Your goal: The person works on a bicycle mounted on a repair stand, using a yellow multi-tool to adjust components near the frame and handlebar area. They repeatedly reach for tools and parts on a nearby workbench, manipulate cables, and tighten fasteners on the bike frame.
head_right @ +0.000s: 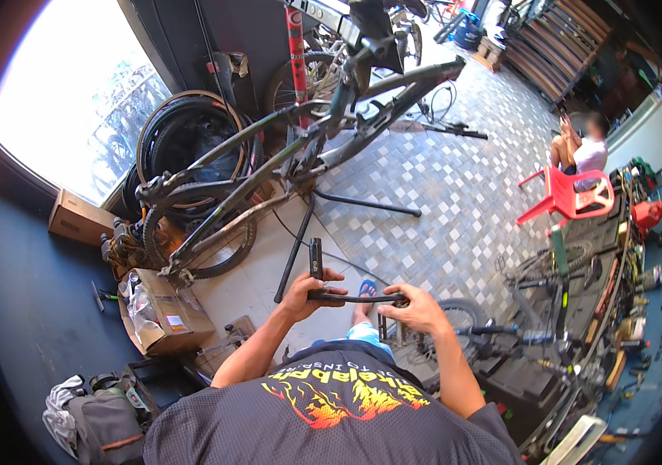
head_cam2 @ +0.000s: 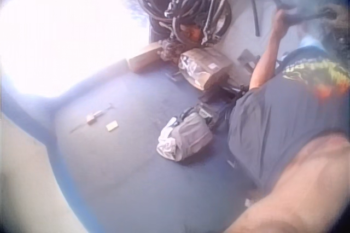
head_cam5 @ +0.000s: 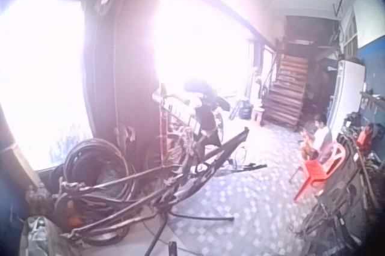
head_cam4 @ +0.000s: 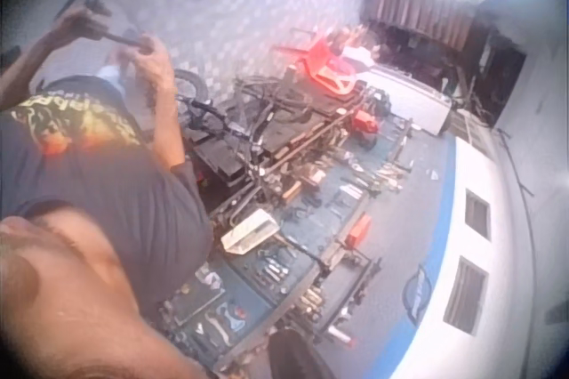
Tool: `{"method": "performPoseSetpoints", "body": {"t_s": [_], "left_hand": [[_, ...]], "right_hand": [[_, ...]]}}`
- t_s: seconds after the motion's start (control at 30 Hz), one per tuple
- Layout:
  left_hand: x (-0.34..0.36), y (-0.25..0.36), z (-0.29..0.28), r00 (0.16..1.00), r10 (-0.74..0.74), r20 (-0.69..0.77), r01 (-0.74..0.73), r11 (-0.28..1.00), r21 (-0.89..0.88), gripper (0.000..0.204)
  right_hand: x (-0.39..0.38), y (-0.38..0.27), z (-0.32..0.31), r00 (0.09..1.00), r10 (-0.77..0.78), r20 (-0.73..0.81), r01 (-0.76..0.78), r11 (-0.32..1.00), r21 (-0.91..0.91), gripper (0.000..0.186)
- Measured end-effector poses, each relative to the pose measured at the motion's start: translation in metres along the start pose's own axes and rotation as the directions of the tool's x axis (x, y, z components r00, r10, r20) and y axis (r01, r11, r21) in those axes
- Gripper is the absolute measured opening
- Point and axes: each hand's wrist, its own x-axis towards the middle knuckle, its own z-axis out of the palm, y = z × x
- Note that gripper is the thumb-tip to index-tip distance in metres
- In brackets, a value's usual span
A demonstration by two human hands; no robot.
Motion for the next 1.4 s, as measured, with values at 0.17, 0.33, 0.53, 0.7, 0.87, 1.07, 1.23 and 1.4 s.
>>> {"method": "performPoseSetpoints", "body": {"t_s": [0.17, 0.33, 0.53, 0.7, 0.87, 1.07, 1.23, 1.4], "left_hand": [[0.076, 0.011, -0.002, 0.996, 0.088, 0.006, -0.086, 0.989, -0.124, 0.043], [0.125, 0.008, -0.014, 0.946, 0.036, -0.323, 0.004, 0.993, 0.121, 0.042], [0.188, -0.007, -0.032, 0.732, 0.124, -0.670, 0.067, 0.965, 0.252, 0.056], [0.209, 0.012, -0.053, 0.729, 0.098, -0.678, 0.069, 0.974, 0.214, 0.067], [0.222, 0.026, -0.059, 0.741, 0.056, -0.669, 0.101, 0.976, 0.193, 0.066], [0.221, 0.028, -0.069, 0.762, 0.030, -0.647, 0.113, 0.977, 0.178, 0.066], [0.223, 0.026, -0.071, 0.758, 0.059, -0.650, 0.077, 0.981, 0.180, 0.065], [0.225, 0.025, -0.074, 0.755, 0.063, -0.652, 0.079, 0.979, 0.187, 0.065]], "right_hand": [[0.066, -0.008, -0.059, 0.997, 0.024, 0.071, -0.044, 0.957, 0.288, 0.052], [0.118, -0.037, -0.082, 0.997, -0.063, 0.042, 0.064, 0.998, -0.019, 0.039], [0.155, -0.083, -0.052, 0.945, -0.326, 0.002, 0.292, 0.843, -0.452, 0.033], [0.186, -0.115, -0.047, 0.957, -0.286, 0.038, 0.261, 0.801, -0.539, 0.036], [0.203, -0.138, -0.047, 0.973, -0.227, 0.038, 0.205, 0.780, -0.591, 0.040], [0.208, -0.149, -0.040, 0.980, -0.192, 0.048, 0.180, 0.765, -0.619, 0.041], [0.205, -0.148, -0.033, 0.982, -0.185, 0.046, 0.174, 0.772, -0.612, 0.040], [0.201, -0.137, -0.025, 0.977, -0.214, 0.018, 0.175, 0.741, -0.649, 0.039]]}}
